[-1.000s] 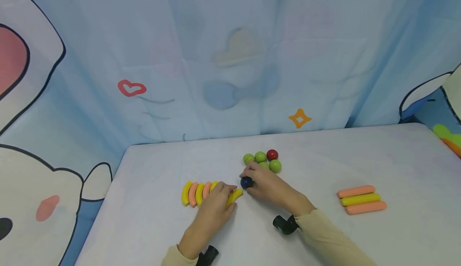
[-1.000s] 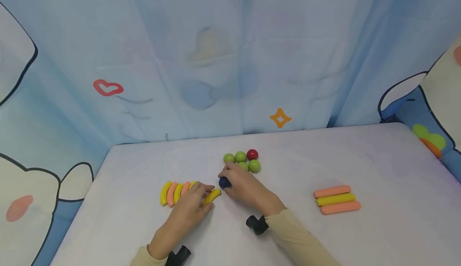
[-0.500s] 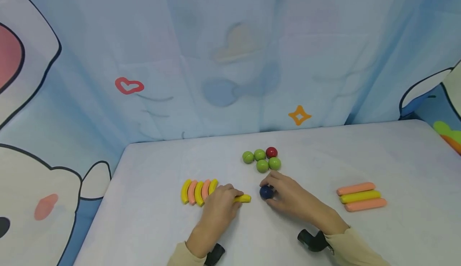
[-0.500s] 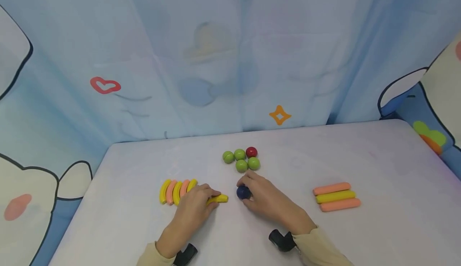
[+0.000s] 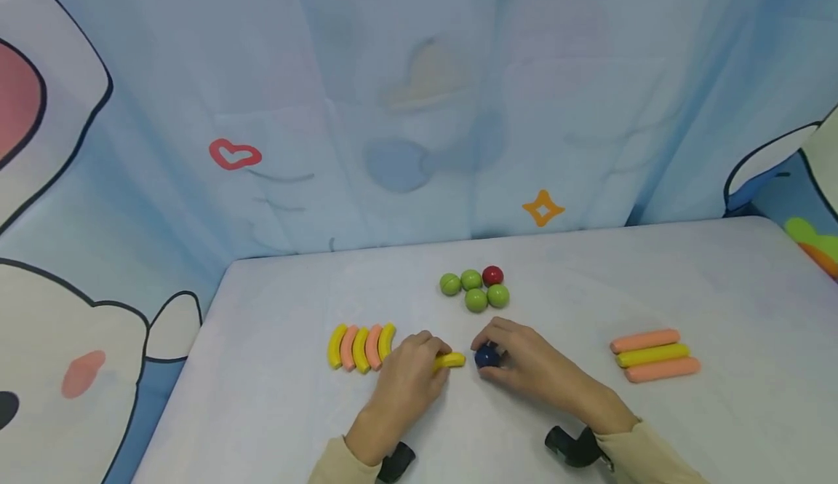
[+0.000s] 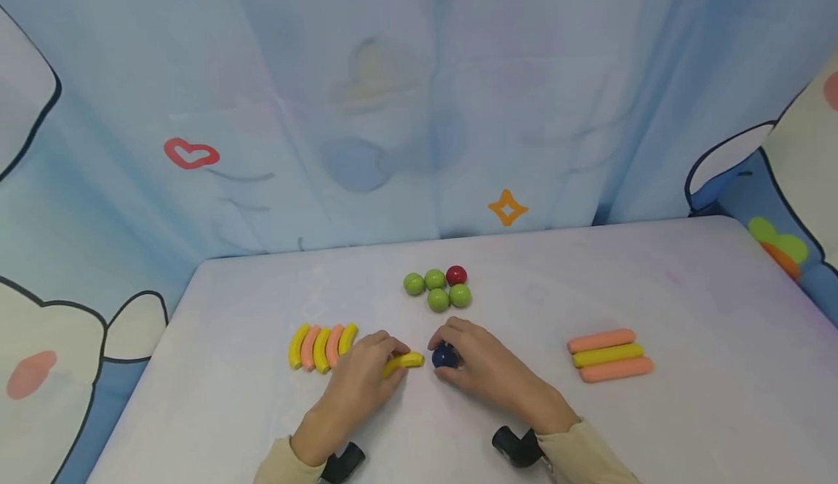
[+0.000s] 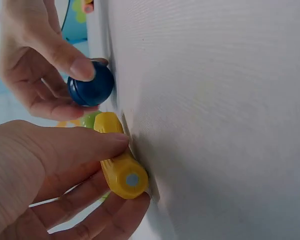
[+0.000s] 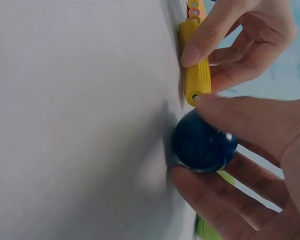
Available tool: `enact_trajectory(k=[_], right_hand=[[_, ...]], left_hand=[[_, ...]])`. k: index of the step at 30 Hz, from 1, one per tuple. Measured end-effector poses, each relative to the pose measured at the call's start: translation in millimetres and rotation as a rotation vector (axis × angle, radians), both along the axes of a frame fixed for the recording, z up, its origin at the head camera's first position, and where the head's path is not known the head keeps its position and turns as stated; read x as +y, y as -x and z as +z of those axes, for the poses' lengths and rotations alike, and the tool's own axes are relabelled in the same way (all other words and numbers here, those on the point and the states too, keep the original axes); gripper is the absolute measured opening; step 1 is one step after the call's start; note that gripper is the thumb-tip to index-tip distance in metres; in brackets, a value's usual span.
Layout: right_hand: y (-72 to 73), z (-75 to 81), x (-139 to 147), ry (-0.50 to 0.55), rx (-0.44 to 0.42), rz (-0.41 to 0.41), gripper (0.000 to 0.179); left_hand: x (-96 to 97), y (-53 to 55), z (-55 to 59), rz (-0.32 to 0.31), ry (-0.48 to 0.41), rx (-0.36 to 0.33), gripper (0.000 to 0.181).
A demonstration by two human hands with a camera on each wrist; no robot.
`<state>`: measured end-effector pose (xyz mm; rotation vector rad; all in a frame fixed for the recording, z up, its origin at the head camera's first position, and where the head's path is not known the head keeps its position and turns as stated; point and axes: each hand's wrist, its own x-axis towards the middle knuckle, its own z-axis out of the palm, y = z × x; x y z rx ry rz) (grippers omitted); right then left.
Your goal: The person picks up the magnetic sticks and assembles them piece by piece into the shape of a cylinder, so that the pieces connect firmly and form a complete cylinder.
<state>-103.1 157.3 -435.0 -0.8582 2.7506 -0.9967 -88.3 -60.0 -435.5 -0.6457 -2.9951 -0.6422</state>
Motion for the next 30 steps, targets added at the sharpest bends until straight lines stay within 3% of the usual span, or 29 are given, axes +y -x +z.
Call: enact_trajectory(k=[7,18,30], right_hand=[[-0.2,-5.6,-6,-0.001,0.092,-0.018,0.032],[-4.8,-8.7,-16,-0.021,0.017,-0.055,0.034],[-2.3,-2.9,-17,-0.08,0.071,-0.074,0.033]], left_hand=[[-1.1,2.7,0.4,-0.008,-0.01,-0.034,0.019],[-4.6,-1.3,-2.5,0.016,-0.075,-0.042,0.019],[3.6,6.6,1.2,0.012,-0.076,-0.024,0.019]])
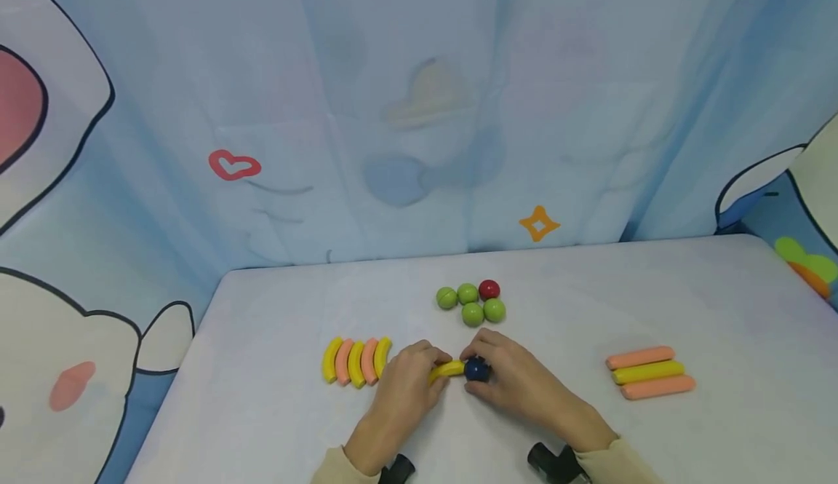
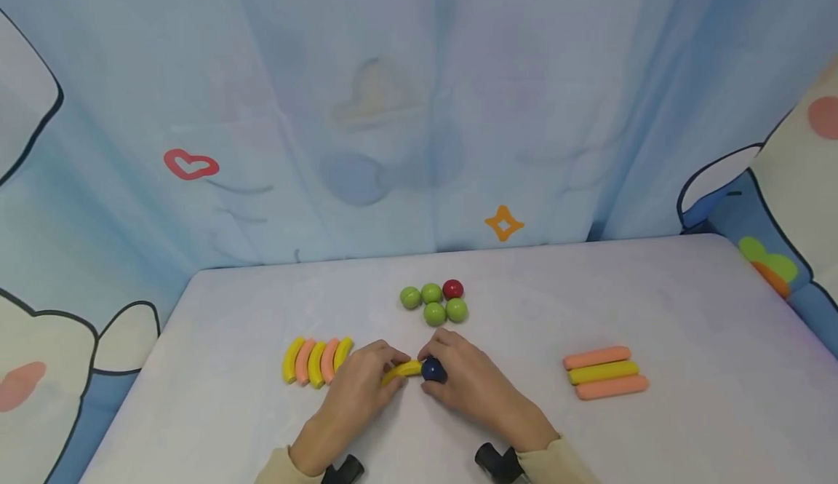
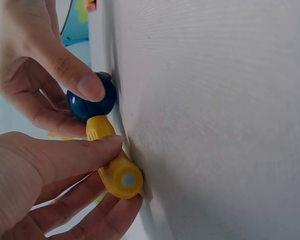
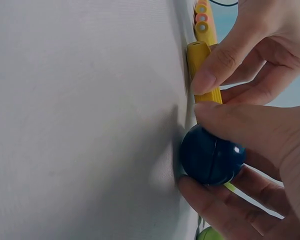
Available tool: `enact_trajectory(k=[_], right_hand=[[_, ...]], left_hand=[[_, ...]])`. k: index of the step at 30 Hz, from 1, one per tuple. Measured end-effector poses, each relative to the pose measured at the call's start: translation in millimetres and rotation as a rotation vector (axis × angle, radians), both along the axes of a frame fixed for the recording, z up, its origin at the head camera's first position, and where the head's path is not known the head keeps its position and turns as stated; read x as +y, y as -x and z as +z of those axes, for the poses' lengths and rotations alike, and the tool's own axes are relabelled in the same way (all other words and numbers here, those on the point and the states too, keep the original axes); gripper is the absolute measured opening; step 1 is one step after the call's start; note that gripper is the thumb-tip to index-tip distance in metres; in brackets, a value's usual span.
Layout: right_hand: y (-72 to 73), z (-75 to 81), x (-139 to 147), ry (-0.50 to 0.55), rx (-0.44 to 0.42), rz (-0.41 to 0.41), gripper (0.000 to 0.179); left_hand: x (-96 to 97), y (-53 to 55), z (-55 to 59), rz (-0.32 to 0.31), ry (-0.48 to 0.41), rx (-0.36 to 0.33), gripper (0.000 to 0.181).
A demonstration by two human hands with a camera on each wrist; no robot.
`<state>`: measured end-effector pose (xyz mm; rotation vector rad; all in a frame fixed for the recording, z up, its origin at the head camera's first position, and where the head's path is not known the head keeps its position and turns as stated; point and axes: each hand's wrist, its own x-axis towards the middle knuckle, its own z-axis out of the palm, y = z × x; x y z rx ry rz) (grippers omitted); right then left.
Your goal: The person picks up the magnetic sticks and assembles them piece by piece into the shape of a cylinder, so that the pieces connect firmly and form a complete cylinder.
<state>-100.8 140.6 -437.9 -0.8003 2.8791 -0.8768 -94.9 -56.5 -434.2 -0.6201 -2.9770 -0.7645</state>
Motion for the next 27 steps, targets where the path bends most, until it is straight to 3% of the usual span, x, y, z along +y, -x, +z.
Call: enact_trajectory(k=[27], right_hand=[[-8.5,2.8,-2.4,-0.058,0.001,-0.084,0.034]], left_hand=[[6.9,-1.0,3.4,-0.005,0.05,-0.023,0.017]])
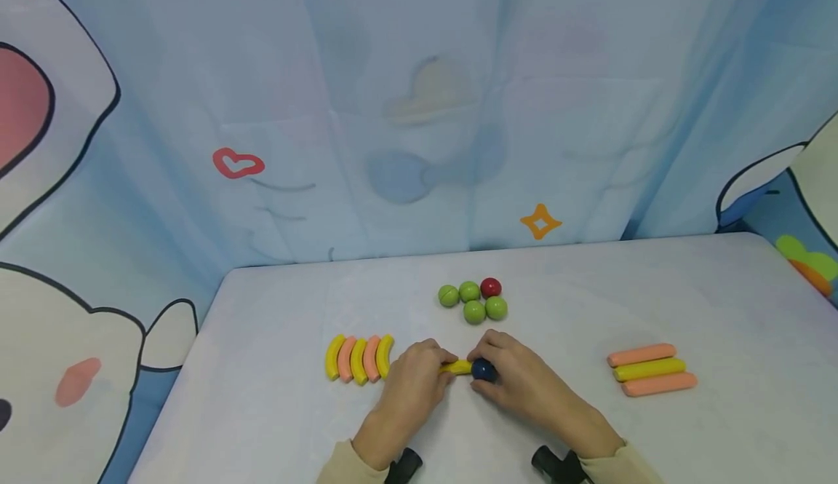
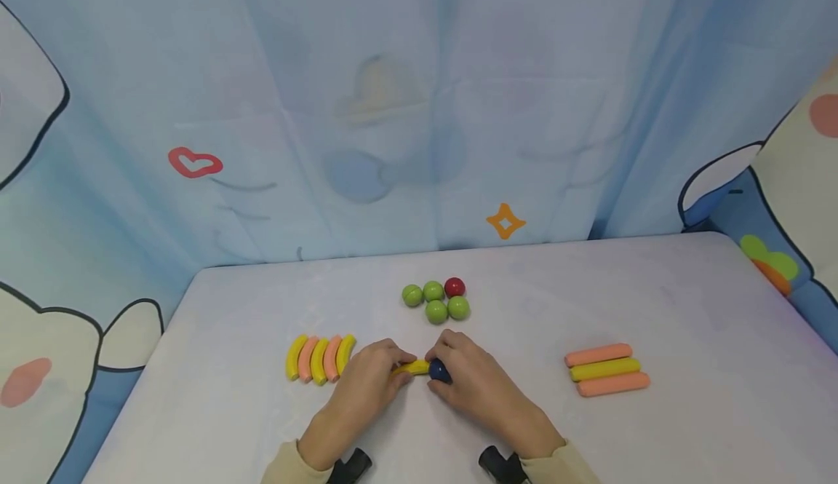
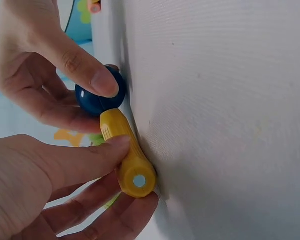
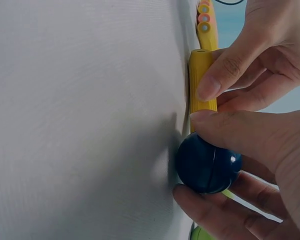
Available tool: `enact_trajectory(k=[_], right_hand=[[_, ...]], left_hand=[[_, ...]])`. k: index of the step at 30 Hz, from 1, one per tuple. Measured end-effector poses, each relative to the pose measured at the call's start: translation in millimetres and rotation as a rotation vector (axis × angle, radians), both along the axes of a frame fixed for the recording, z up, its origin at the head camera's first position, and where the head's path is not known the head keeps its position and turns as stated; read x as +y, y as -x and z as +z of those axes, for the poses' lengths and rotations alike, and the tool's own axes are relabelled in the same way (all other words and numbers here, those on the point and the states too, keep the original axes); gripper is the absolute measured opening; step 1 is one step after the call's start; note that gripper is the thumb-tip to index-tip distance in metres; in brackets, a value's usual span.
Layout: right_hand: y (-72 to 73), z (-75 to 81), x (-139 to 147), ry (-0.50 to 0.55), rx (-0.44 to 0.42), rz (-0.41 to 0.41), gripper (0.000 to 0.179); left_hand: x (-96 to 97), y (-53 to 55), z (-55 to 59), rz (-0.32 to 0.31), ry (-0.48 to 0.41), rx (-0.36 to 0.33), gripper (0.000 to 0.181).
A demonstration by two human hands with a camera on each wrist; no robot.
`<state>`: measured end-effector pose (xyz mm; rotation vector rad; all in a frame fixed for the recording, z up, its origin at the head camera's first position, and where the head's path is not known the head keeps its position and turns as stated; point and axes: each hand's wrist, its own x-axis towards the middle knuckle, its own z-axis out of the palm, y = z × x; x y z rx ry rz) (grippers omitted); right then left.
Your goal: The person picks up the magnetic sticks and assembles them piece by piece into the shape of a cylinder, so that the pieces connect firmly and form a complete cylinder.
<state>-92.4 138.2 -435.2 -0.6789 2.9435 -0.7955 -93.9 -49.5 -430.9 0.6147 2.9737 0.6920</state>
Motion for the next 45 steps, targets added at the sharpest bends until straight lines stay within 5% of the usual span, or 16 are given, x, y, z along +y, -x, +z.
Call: enact_trajectory(k=[20,27,35,45], right_hand=[[-0.4,-5.3,9,-0.006,0.001,-0.098,0.024],[-2.6,-5.0,29,-0.023,-0.009,-0.187,0.024],[-4.8,-8.2,50,-0.03,-0.002,-0.253,0.025],[-3.0,-9.6,56,-0.053,-0.009,-0.283,0.027]], left_hand=[[3.6,0.8,-4.9,0.003,-0.093,-0.022,0.021],[11.7,11.9,-3.6,0.004,-0.077,0.074,0.031],[27.0,34.5,0.2,-0.094,0.009,0.232,0.037],[43.8,46.4,-3.7,-0.108,0.129,0.287,0.032]])
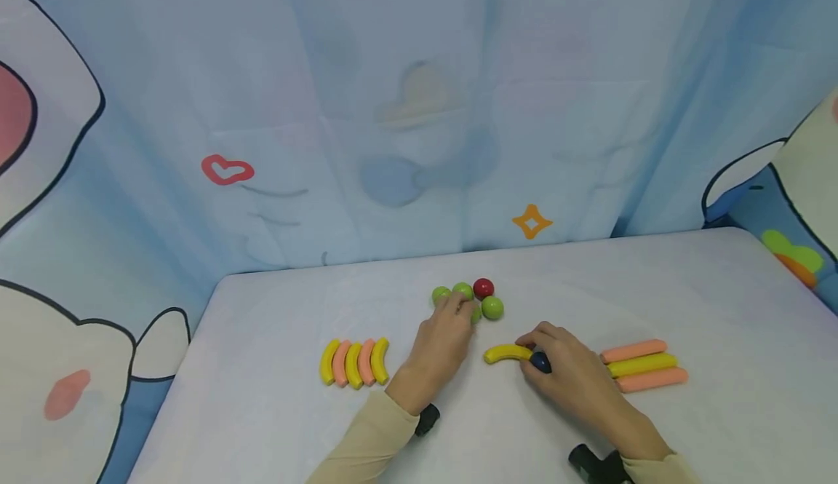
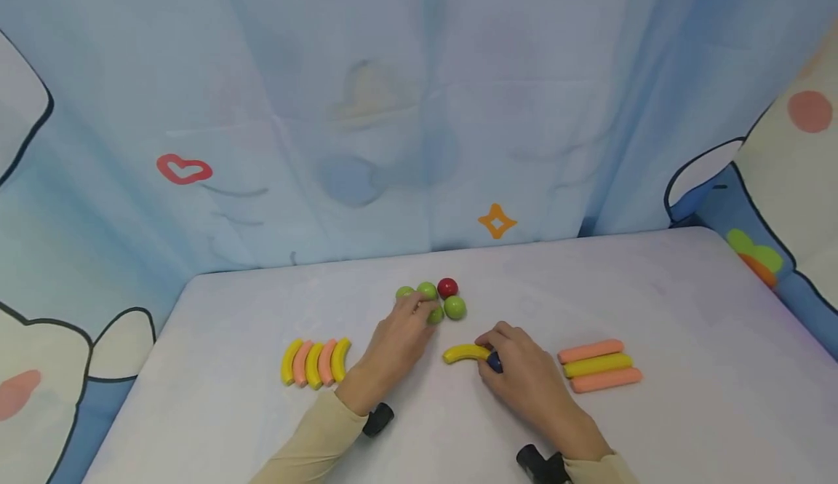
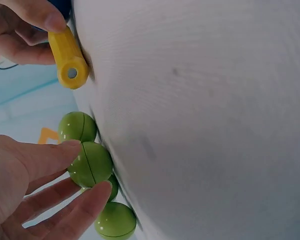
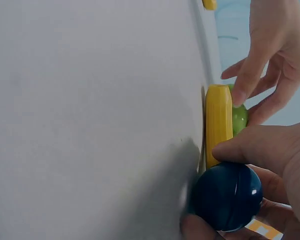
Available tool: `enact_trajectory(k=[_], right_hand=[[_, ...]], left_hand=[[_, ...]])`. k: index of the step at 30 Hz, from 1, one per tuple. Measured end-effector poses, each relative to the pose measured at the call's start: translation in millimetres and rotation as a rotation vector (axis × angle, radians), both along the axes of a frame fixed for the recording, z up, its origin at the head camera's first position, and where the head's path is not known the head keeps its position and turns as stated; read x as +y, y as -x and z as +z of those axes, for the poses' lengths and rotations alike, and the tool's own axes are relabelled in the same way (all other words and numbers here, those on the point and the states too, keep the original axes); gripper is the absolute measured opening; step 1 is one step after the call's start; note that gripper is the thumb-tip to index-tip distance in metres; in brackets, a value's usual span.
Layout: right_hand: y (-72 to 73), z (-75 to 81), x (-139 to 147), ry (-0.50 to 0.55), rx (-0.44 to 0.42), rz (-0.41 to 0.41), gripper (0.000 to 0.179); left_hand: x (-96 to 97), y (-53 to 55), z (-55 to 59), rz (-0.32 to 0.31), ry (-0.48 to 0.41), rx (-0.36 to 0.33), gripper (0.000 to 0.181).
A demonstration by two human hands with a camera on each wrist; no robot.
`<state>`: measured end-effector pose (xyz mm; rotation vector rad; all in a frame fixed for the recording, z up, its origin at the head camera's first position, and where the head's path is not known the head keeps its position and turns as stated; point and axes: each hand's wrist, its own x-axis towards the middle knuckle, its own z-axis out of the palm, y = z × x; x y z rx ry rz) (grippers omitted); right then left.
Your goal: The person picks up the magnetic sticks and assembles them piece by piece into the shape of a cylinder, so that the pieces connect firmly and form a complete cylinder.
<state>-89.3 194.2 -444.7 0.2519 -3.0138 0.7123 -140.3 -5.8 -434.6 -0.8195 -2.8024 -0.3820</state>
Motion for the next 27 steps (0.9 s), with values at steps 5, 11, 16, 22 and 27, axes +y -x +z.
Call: enact_trajectory(k=[5,11,16,22,27], right_hand=[[-0.7,-0.9,-4,0.011,-0.002,0.006,0.027],[1.2,-1.6,-9,0.016,-0.035,-0.008,0.027],[2.9,-2.3,-9,0.014,-0.033,-0.039,0.028],[2.9,-3.5,-7,0.007,-0.005,-0.04,0.028],[3.4,-4.6,-8,0.026,0.003,-0.051,0.028]], left_hand=[[-1.3,-0.7,0.8,0.022,0.022,0.032,0.027],[-3.9,-4.5,4.7,0.028,0.046,-0.044,0.02],[-10.2,-11.4,5.8,0.022,0.003,-0.113,0.02],[-20.4,-23.1,6.6,0.022,-0.048,-0.223,0.027],[-25.1,-29.8,5.0,0.021,-0.119,-0.288,0.031]])
